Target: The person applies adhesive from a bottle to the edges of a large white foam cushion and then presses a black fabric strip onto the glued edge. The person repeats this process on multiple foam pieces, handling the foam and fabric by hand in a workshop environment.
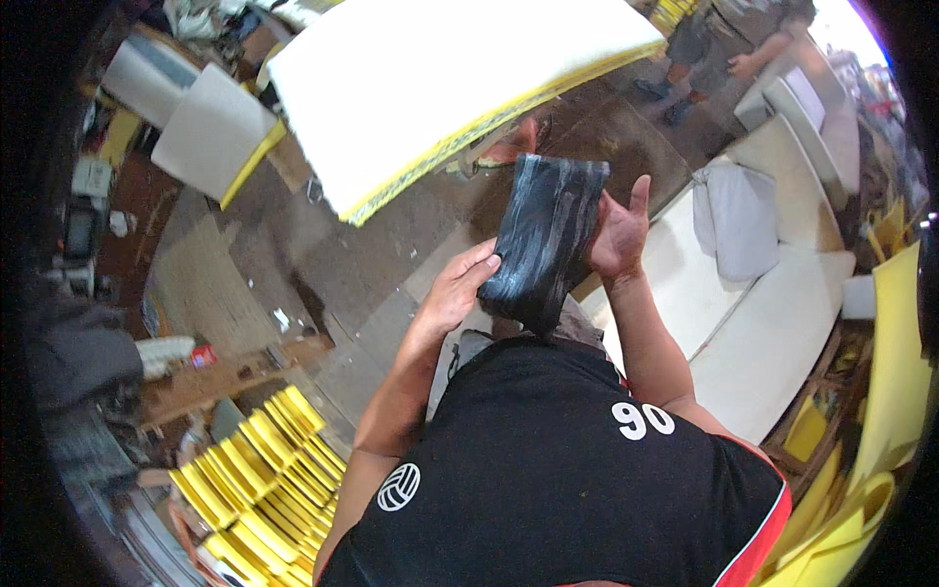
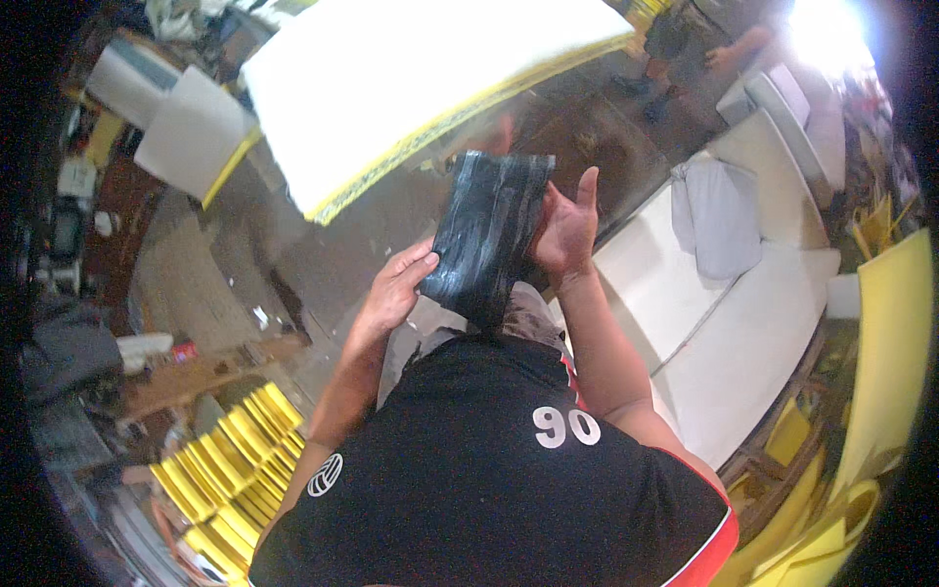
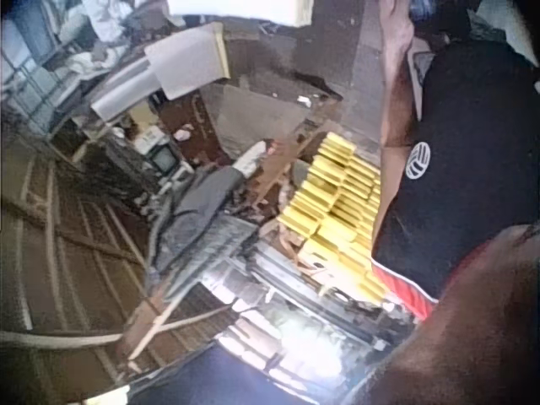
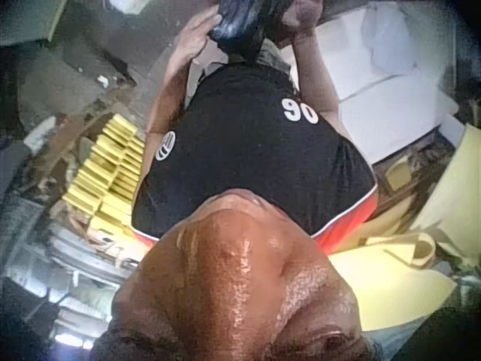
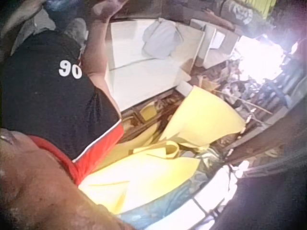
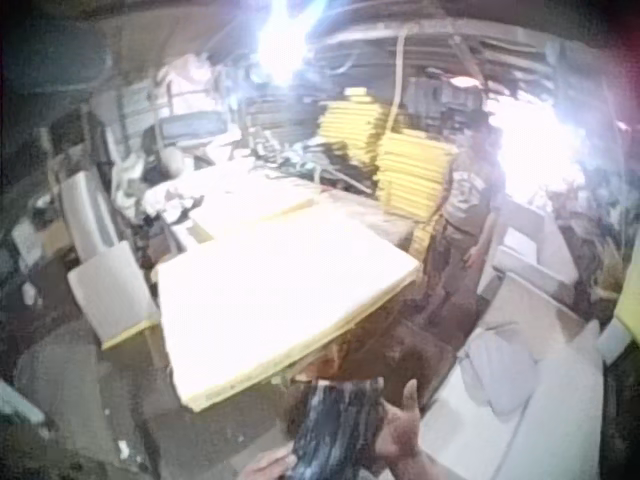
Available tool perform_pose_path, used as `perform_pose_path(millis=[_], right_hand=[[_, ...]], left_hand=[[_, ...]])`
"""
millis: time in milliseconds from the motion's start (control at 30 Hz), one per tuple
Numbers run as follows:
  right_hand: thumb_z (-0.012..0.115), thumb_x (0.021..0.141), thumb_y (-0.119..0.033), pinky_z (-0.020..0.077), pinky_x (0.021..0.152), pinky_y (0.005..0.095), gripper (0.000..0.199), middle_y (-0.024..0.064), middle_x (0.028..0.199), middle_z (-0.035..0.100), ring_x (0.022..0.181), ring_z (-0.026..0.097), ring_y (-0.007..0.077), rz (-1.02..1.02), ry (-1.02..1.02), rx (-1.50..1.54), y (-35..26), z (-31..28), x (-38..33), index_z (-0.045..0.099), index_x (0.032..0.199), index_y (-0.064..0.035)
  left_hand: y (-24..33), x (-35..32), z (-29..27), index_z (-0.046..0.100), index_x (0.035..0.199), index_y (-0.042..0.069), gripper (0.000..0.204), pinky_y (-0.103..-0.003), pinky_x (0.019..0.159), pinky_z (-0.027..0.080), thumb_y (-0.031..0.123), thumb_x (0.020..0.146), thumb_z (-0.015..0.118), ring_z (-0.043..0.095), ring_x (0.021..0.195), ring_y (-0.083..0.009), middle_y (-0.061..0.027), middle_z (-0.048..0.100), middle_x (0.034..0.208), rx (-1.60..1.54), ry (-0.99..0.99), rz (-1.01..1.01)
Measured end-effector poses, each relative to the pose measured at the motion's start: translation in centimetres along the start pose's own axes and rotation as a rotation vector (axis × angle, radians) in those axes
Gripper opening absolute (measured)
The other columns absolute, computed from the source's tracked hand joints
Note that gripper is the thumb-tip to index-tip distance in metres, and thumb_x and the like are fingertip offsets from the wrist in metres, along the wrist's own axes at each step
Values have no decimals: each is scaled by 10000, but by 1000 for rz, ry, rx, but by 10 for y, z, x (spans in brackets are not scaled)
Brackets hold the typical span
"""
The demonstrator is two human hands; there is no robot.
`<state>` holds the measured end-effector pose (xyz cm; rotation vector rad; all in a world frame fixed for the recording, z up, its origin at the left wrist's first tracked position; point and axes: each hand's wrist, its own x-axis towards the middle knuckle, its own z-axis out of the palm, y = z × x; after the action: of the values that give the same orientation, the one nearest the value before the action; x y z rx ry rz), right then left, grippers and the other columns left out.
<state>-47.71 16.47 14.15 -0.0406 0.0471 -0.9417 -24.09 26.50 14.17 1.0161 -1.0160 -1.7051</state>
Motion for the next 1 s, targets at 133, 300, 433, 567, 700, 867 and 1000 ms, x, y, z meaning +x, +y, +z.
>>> perform_pose_path(millis=[133,300,433,567,700,867,1000], right_hand=[[402,889,-750,342,1111,515,946,232,1364,541,1260,519,376,-148,-122,14,-77,-15,15,477,1357,69],[409,888,-747,307,1119,556,963,225,1445,462,1315,453,402,-318,-120,-23,-164,-7,29,429,1405,65],[436,889,-728,337,1111,522,926,224,1393,517,1277,496,384,-453,-17,-130,-230,14,35,483,1362,66],[508,895,-667,413,1065,468,827,208,1290,607,1178,583,349,-624,109,-236,-292,14,34,567,1270,68],[530,935,-567,439,1038,454,671,181,1253,637,1155,607,322,-842,228,-363,-315,44,33,602,1242,26],[523,987,-431,441,1038,449,508,153,1240,649,1148,616,308,-963,160,-402,-361,54,35,601,1253,-5],[506,1004,-403,429,1053,454,482,136,1267,633,1175,598,293,-1024,353,-538,-376,64,60,565,1286,-18]], left_hand=[[10,64,2,528,1349,-26,371,-298,1015,401,135,1022,458,554,1133,-148,-55,618,1242,106,-137,-102],[21,146,18,531,1358,-9,372,-278,1024,376,163,1037,455,527,1146,-132,-52,599,1267,242,-177,-205],[27,211,36,545,1311,-36,358,-278,1009,382,165,1027,462,536,1126,-151,-61,617,1216,415,-259,-55],[10,262,44,558,1235,-50,320,-296,963,410,151,1002,472,549,1069,-168,-71,627,1119,564,-316,-54],[-9,297,55,564,1176,-43,279,-310,904,437,139,986,471,555,1003,-170,-83,618,1020,665,-355,-108],[-33,357,69,559,1180,-13,266,-344,889,475,146,1000,445,624,988,-232,-129,650,1040,705,-385,-144],[-28,402,81,517,1305,16,344,-381,972,474,150,988,516,633,1112,-304,-198,637,1211,703,-97,117]])
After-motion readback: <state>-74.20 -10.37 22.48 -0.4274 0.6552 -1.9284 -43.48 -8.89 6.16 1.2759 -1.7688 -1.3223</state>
